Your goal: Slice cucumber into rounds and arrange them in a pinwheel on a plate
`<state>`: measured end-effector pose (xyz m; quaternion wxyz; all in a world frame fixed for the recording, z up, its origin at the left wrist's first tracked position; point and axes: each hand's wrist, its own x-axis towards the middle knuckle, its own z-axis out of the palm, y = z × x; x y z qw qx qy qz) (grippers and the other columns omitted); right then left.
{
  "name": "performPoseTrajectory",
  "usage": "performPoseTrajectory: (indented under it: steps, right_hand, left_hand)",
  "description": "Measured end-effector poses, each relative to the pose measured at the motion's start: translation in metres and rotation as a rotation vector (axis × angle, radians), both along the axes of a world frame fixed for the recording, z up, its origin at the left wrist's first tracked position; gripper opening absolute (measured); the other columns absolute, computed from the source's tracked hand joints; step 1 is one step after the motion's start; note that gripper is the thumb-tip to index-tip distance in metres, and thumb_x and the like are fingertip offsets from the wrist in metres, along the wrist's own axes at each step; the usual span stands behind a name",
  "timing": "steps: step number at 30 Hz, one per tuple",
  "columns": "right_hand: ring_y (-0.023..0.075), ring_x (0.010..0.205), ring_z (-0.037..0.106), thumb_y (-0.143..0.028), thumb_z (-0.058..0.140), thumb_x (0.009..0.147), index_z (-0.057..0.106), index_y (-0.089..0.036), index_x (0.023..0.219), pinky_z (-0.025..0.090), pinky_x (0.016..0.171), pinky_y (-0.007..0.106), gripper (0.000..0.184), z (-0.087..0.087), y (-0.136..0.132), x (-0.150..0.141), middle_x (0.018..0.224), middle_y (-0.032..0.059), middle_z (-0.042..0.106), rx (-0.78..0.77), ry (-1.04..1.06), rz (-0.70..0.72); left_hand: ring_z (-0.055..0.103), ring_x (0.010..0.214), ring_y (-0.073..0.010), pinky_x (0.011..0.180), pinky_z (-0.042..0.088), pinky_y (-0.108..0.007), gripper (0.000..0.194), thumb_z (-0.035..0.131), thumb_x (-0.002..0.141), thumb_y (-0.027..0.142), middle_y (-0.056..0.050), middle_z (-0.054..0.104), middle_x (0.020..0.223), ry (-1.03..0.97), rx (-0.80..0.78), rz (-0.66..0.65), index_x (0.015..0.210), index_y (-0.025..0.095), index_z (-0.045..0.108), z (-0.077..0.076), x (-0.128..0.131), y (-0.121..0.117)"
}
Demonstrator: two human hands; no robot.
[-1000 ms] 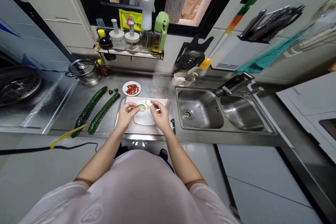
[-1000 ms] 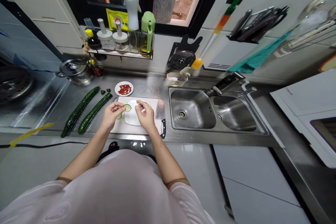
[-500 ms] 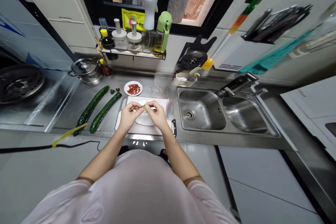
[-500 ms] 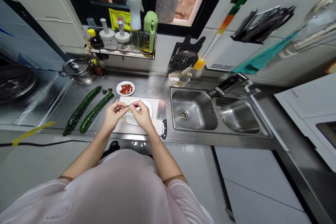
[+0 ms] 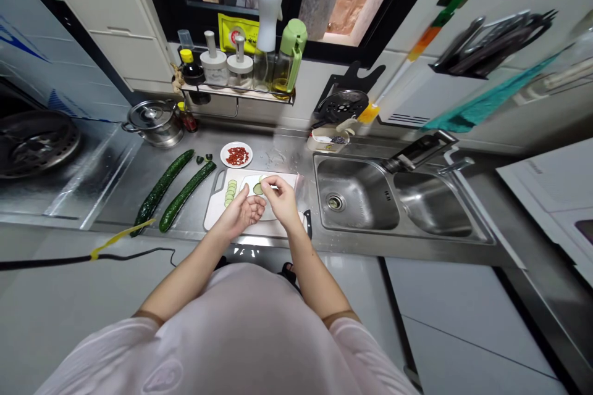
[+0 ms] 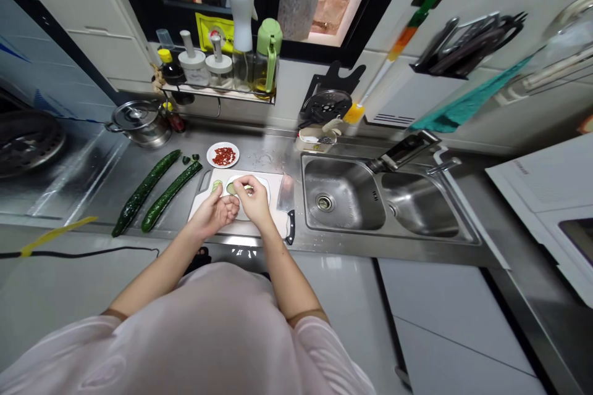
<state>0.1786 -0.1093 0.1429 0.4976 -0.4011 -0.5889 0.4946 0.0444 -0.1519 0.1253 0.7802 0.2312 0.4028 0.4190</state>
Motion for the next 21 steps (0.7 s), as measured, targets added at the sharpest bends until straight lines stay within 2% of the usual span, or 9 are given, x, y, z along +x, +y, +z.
performPoseTrajectory:
  steps: [6,13,17,21]
  right_hand:
    - [0.0146,0.077,0.058,-0.046,0.061,0.082,0.061,-0.019,0.080,0.046,0.067,0.026,0.027,-0.0015,-0.0010,0.0013,0.081,0.0018,0.063,-0.009,0.006,0.031]
    - [0.0143,0.077,0.057,-0.044,0.061,0.083,0.061,-0.021,0.078,0.046,0.065,0.025,0.024,0.0001,-0.0025,0.0038,0.082,0.0009,0.061,0.012,0.002,0.069]
    - [0.0154,0.080,0.058,-0.041,0.060,0.083,0.061,-0.020,0.078,0.045,0.067,0.025,0.021,-0.0009,-0.0017,0.0061,0.083,0.0016,0.061,0.050,-0.017,0.068]
    - [0.0158,0.082,0.058,-0.039,0.059,0.084,0.061,-0.020,0.078,0.044,0.068,0.026,0.020,-0.0027,-0.0007,0.0080,0.084,0.0024,0.062,0.073,-0.041,0.061]
  left_hand:
    - [0.052,0.054,-0.0106,0.050,0.038,-0.021,0.055,0.051,0.080,0.067,-0.003,0.056,0.062,-0.159,-0.125,-0.006,0.072,0.013,0.061,0.0064,-0.0017,0.0083]
    - [0.050,0.053,-0.0124,0.053,0.042,-0.027,0.050,0.052,0.081,0.063,-0.001,0.053,0.061,-0.362,-0.282,-0.164,0.073,0.014,0.058,0.0046,-0.0014,0.0096]
    - [0.049,0.052,-0.0099,0.052,0.040,-0.023,0.040,0.064,0.077,0.053,0.001,0.051,0.060,-0.268,-0.193,-0.086,0.070,0.015,0.058,0.0050,-0.0017,0.0099]
    - [0.048,0.054,-0.0060,0.050,0.034,-0.019,0.032,0.072,0.072,0.044,0.001,0.055,0.065,0.015,0.027,0.080,0.074,0.013,0.062,0.0074,-0.0042,0.0110]
